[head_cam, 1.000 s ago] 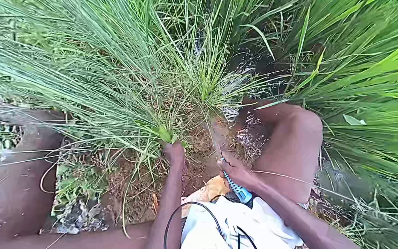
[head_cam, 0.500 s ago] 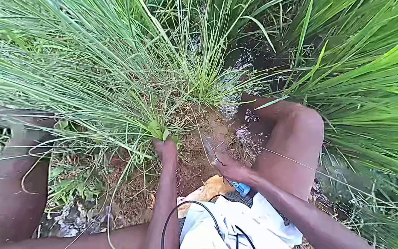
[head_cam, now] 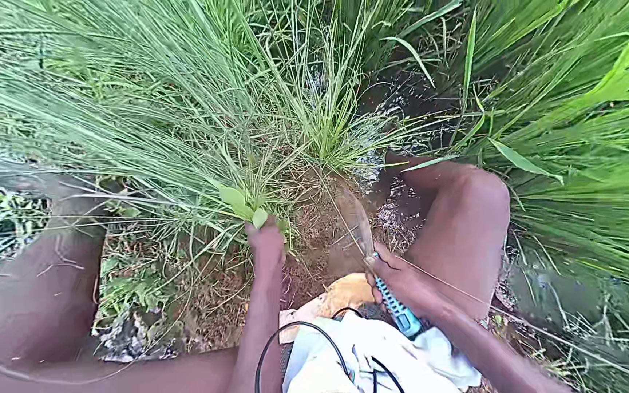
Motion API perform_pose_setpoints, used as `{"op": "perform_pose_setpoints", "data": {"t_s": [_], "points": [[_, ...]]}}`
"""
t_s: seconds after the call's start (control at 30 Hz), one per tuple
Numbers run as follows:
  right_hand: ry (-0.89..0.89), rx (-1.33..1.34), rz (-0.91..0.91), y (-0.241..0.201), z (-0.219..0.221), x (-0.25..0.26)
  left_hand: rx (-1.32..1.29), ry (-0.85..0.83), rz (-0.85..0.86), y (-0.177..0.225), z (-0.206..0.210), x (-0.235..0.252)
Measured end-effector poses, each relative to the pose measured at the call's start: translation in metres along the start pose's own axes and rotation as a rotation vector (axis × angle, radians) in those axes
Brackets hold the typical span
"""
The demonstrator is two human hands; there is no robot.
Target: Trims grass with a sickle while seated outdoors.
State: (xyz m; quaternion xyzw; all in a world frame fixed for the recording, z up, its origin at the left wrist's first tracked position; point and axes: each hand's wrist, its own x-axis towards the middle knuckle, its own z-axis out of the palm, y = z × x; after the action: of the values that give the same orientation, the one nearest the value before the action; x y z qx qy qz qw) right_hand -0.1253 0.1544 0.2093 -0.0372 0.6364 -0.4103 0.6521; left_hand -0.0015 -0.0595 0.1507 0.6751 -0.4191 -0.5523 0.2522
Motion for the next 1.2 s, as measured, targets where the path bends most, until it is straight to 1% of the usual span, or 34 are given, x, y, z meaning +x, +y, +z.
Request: {"op": "perform_pose_setpoints", "data": {"t_s": [0.03, 0.1, 0.13, 0.17, 0.23, 0.27, 0.3, 0.37, 0.4, 0.43, 0.5, 0.53, 0.57, 0.6, 0.67, 0.73, 0.77, 0.87, 0.9, 1.03, 1.2], "points": [[0.051, 0.063, 0.001, -0.001, 0.002, 0.009, -0.049, 0.037, 0.018, -0.002, -0.004, 0.001], [0.108, 0.090, 0.018, -0.004, 0.002, 0.026, -0.127, 0.126, 0.041, -0.012, -0.008, 0.006], [0.118, 0.089, 0.025, -0.004, 0.003, 0.032, -0.105, 0.134, 0.037, -0.023, -0.006, 0.009], [0.122, 0.076, 0.031, -0.002, 0.003, 0.034, -0.024, 0.084, 0.017, -0.036, -0.005, 0.008], [0.098, 0.027, 0.034, -0.002, 0.003, 0.037, 0.226, -0.143, -0.002, -0.052, -0.003, 0.007], [0.082, 0.007, 0.034, -0.001, 0.003, 0.038, 0.268, -0.195, 0.005, -0.050, -0.002, 0.007], [0.065, -0.010, 0.044, 0.000, 0.003, 0.039, 0.220, -0.160, 0.017, -0.043, 0.000, 0.007], [0.069, -0.013, 0.062, 0.004, 0.003, 0.040, 0.070, 0.015, 0.029, -0.025, 0.000, 0.008], [0.078, -0.004, 0.069, 0.004, 0.003, 0.040, 0.024, 0.075, 0.047, -0.022, -0.002, 0.011], [0.085, 0.006, 0.066, 0.002, 0.003, 0.041, 0.040, 0.090, 0.085, -0.025, -0.004, 0.017], [0.100, -0.003, 0.059, -0.001, 0.005, 0.043, 0.238, -0.010, 0.174, -0.041, -0.006, 0.023], [0.101, -0.018, 0.064, -0.002, 0.006, 0.043, 0.318, -0.103, 0.172, -0.046, -0.006, 0.022], [0.099, -0.031, 0.064, -0.002, 0.006, 0.043, 0.333, -0.160, 0.140, -0.045, -0.004, 0.019], [0.096, -0.039, 0.064, -0.001, 0.006, 0.043, 0.284, -0.153, 0.119, -0.041, -0.001, 0.016], [0.094, -0.035, 0.071, 0.002, 0.005, 0.040, 0.183, -0.029, 0.118, -0.029, 0.002, 0.010], [0.095, -0.025, 0.056, 0.003, 0.004, 0.042, 0.181, 0.030, 0.117, -0.025, -0.002, 0.016], [0.089, -0.031, 0.051, 0.002, 0.005, 0.043, 0.238, 0.016, 0.133, -0.031, -0.005, 0.021], [0.078, -0.054, 0.047, 0.001, 0.006, 0.046, 0.431, -0.187, 0.119, -0.045, -0.001, 0.015], [0.077, -0.065, 0.043, 0.002, 0.005, 0.046, 0.444, -0.218, 0.117, -0.046, 0.005, 0.010], [0.051, -0.099, 0.058, 0.005, 0.006, 0.046, 0.333, -0.168, 0.096, -0.044, 0.011, 0.010], [0.034, -0.109, 0.052, 0.003, 0.006, 0.047, 0.382, -0.145, 0.172, -0.053, 0.012, 0.016]]}}
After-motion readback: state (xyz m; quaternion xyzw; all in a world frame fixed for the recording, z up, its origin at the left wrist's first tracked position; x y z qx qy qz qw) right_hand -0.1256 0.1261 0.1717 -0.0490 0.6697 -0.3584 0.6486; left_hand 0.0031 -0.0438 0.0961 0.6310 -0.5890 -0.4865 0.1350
